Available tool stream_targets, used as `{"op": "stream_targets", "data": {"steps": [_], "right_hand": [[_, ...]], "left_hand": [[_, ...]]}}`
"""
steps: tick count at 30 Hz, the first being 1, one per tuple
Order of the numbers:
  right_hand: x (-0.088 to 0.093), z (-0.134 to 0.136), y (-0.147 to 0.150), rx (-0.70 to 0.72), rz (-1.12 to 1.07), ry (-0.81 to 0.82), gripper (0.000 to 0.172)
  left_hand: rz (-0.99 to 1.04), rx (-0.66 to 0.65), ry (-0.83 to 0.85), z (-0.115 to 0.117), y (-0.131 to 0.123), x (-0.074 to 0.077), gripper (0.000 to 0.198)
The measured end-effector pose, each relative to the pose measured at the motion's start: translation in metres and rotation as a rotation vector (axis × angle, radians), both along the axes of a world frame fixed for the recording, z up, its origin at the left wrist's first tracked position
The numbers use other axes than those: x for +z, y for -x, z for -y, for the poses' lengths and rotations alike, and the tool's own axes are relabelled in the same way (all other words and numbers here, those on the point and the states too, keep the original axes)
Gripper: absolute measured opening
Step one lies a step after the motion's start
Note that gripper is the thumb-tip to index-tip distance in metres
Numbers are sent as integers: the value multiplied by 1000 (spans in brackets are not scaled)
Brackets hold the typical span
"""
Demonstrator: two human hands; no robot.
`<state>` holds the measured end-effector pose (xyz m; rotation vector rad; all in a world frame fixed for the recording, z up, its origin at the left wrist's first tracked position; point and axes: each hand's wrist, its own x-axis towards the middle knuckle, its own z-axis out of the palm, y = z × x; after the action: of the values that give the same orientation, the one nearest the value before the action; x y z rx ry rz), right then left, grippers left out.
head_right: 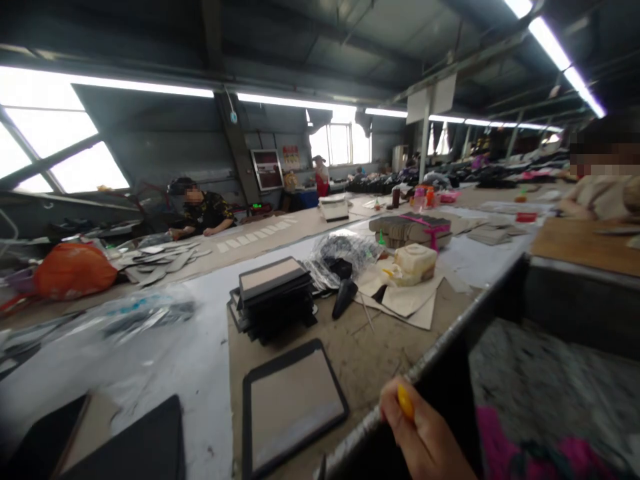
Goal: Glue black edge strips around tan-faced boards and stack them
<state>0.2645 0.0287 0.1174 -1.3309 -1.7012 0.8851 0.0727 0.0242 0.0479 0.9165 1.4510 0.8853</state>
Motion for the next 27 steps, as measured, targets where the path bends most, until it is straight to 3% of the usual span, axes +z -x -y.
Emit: {"op": "stream_targets", "data": {"steps": [2, 4, 7, 10, 17, 21, 24, 27], "right_hand": [[3, 0, 2, 33, 27, -33, 41], [6, -1, 10, 73, 36, -41, 37], [5, -3, 28, 169, 53, -10, 34], [1, -5, 47, 260, 57, 38, 33], [-1, -13, 73, 406, -31, 198, 30], [-1, -10, 73, 349, 32, 144, 31], [-1, -6, 76, 409, 107, 113, 26], [-3, -1, 85, 476, 154, 117, 18]], "left_hand": [[35, 17, 24, 26, 6, 0, 33], [136, 35, -1, 39, 10, 10, 36], [360, 42, 0, 39, 15, 28, 37], [424, 11, -7, 37, 19, 40, 34], [527, -81, 5, 43, 27, 42, 26], [534, -59, 18, 44, 35, 41, 32], [542, -56, 9, 44, 38, 42, 40], [529, -62, -18, 45, 39, 44, 36]]}}
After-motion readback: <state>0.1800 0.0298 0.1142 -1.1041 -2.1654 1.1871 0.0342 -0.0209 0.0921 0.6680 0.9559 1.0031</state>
